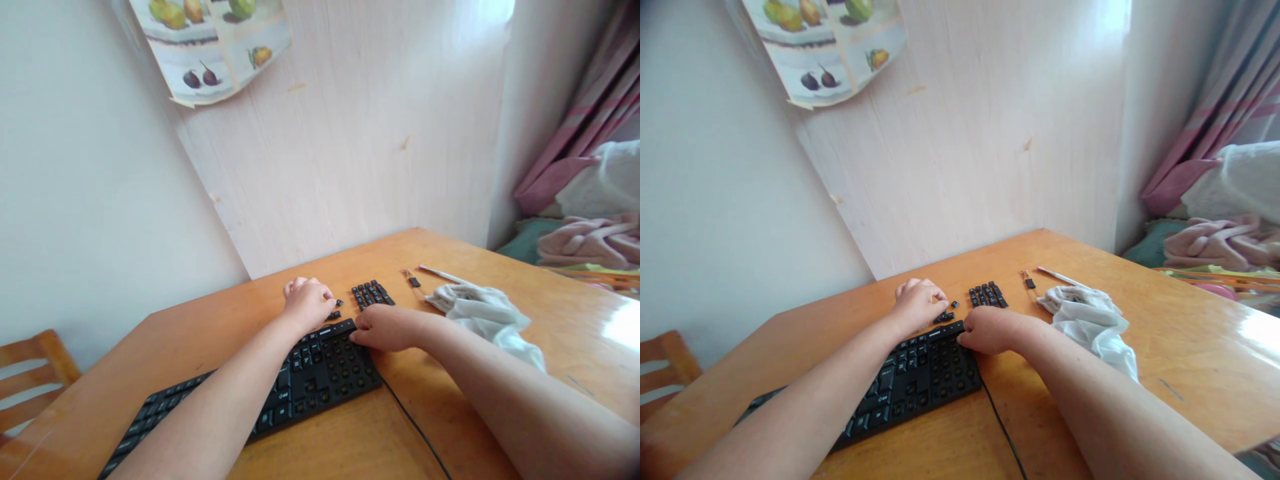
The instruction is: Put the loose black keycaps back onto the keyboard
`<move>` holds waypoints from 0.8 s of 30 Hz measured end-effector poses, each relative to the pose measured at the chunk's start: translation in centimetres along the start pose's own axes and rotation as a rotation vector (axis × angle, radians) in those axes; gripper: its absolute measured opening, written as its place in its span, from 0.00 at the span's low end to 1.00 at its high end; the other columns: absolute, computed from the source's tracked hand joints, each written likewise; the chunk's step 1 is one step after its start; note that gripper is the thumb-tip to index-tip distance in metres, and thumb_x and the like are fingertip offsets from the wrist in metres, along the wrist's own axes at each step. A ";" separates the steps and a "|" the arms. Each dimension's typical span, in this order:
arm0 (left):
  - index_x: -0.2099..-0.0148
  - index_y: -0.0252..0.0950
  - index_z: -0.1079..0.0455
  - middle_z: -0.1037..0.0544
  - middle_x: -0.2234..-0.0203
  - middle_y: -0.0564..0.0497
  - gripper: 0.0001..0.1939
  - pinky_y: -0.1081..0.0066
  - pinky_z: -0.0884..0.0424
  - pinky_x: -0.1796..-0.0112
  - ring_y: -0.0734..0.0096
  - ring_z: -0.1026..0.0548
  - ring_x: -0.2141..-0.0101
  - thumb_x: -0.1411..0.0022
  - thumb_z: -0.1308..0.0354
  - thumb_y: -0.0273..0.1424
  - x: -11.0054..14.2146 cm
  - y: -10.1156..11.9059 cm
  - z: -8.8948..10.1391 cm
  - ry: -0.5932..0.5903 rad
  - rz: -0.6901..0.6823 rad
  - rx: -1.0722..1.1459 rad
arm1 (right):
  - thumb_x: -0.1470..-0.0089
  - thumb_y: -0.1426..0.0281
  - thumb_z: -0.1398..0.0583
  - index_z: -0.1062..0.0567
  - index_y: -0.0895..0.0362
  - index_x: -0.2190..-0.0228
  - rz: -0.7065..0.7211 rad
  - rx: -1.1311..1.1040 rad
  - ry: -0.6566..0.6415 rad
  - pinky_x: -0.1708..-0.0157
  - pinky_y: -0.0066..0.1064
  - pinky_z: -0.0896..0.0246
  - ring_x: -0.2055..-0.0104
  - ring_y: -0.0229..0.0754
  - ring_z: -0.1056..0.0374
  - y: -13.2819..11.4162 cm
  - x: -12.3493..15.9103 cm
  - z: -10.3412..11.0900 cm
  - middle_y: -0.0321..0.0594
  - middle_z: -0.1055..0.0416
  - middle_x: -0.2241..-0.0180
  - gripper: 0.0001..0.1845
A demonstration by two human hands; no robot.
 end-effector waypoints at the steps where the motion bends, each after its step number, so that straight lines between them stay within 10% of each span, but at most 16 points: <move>1: 0.68 0.46 0.22 0.21 0.64 0.50 0.09 0.51 0.43 0.52 0.53 0.34 0.53 0.45 0.42 0.40 -0.5 0.1 -0.5 -0.013 0.011 -0.001 | 0.42 0.56 0.49 0.20 0.58 0.67 0.003 -0.001 -0.001 0.75 0.30 0.49 0.70 0.45 0.31 0.0 0.0 0.0 0.47 0.23 0.68 0.23; 15: 0.75 0.45 0.22 0.22 0.65 0.47 0.05 0.46 0.50 0.49 0.50 0.35 0.53 0.52 0.38 0.37 -3.5 0.6 -3.3 -0.097 0.053 -0.025 | 0.42 0.57 0.50 0.19 0.58 0.66 0.005 0.034 0.014 0.75 0.30 0.49 0.69 0.45 0.30 -0.2 0.0 0.0 0.47 0.22 0.67 0.24; 24: 0.69 0.46 0.22 0.21 0.60 0.52 0.05 0.54 0.45 0.51 0.54 0.35 0.51 0.48 0.38 0.38 -0.9 -0.8 1.3 0.013 -0.056 0.081 | 0.43 0.56 0.49 0.19 0.58 0.66 0.002 0.005 0.020 0.75 0.30 0.48 0.70 0.44 0.31 0.0 0.0 -0.2 0.47 0.22 0.67 0.24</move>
Point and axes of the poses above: each hand's wrist, its own x-axis away from the middle knuckle, its own z-axis out of the back of the hand, y = z × x, the point moved 2 cm from there along -x, towards the middle knuckle
